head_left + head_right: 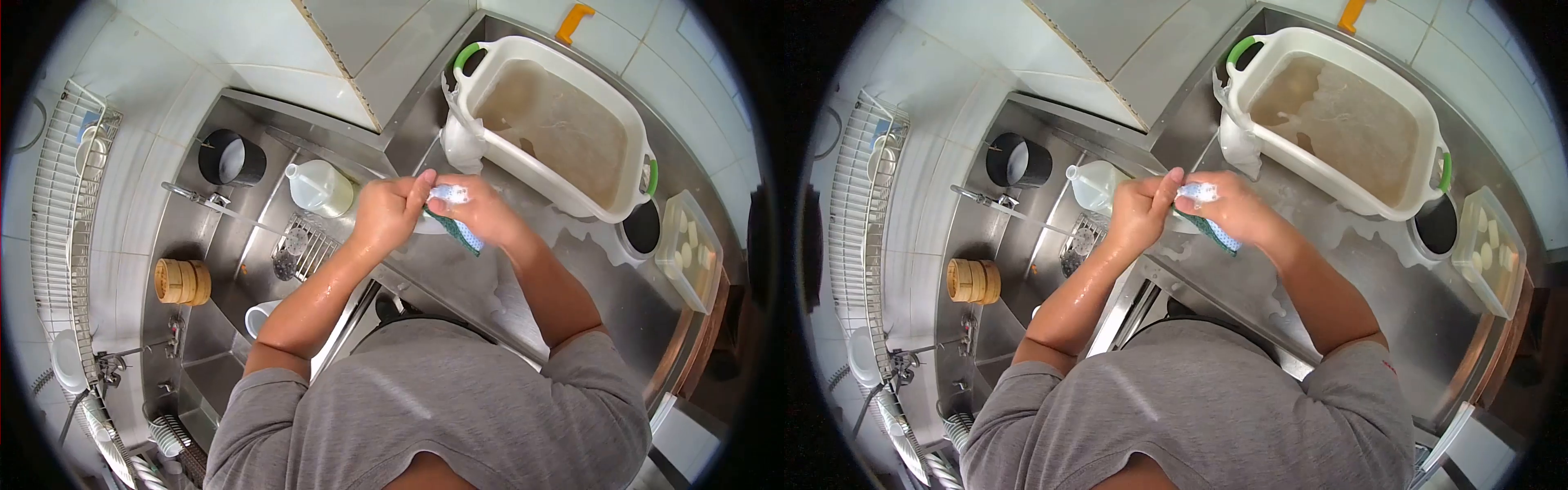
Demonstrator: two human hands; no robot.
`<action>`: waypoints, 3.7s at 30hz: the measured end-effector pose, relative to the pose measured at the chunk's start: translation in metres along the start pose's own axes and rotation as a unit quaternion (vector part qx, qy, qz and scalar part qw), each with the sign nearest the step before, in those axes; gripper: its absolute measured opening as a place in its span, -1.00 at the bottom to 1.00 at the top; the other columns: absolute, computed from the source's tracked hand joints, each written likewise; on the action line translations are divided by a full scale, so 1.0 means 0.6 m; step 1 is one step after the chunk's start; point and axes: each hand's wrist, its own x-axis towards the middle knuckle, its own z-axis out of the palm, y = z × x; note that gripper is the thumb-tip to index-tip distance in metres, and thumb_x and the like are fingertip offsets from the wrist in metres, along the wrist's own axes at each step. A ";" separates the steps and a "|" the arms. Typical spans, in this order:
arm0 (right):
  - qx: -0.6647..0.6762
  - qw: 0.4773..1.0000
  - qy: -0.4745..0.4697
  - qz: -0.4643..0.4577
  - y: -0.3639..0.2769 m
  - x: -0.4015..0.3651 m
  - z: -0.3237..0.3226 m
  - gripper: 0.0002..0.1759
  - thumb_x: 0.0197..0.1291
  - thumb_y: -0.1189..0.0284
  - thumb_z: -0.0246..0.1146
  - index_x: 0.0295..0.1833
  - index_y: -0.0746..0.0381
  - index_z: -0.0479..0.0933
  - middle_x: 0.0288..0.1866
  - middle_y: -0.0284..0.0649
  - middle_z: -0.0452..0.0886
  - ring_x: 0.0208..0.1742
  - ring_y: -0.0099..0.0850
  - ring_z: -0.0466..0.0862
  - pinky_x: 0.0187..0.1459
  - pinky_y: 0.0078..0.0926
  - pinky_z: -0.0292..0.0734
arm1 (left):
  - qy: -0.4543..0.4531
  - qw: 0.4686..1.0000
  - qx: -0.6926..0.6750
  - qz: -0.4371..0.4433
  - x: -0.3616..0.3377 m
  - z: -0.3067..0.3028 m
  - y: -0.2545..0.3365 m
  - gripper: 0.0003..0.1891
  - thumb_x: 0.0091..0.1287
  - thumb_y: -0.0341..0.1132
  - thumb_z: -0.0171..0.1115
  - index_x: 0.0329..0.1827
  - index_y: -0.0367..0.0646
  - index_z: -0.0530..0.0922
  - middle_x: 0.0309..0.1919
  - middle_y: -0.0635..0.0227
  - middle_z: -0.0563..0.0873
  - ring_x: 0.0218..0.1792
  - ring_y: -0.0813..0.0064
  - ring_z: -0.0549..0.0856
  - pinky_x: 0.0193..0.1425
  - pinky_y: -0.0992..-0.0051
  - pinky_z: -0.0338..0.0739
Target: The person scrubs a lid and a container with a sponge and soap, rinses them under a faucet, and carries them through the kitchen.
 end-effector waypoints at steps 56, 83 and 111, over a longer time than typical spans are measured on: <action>0.386 0.919 0.013 -0.085 0.015 -0.007 -0.014 -0.56 0.16 0.10 0.33 -0.15 0.29 0.54 -0.31 -0.37 0.58 -0.31 -0.60 0.55 -0.25 -0.59 0.46 | 0.156 0.810 -0.524 -0.213 0.022 -0.001 -0.014 -0.67 0.36 -0.11 0.16 -0.27 -0.27 0.55 -0.44 0.26 0.67 -0.47 0.38 0.65 -0.30 0.38 0.55; 0.043 0.996 -0.026 -0.075 0.017 -0.003 -0.015 -0.71 0.18 0.24 0.34 -0.18 0.25 0.57 -0.37 -0.38 0.56 -0.31 -0.61 0.47 -0.22 -0.59 0.42 | 0.015 0.993 -0.103 -0.052 -0.005 -0.009 -0.014 -0.49 0.38 -0.18 0.20 -0.74 -0.26 0.40 -0.79 0.58 0.30 -0.67 0.72 0.23 -0.63 0.51 0.12; 0.215 0.975 0.013 -0.063 0.046 -0.017 0.011 -0.67 0.25 0.22 0.27 -0.16 0.30 0.53 -0.24 -0.37 0.54 -0.22 -0.60 0.47 -0.16 -0.60 0.40 | 0.126 0.907 -0.357 -0.185 0.001 -0.017 -0.042 -0.59 0.37 -0.23 0.20 -0.70 -0.11 0.46 -0.68 0.52 0.49 -0.64 0.71 0.38 -0.56 0.56 0.25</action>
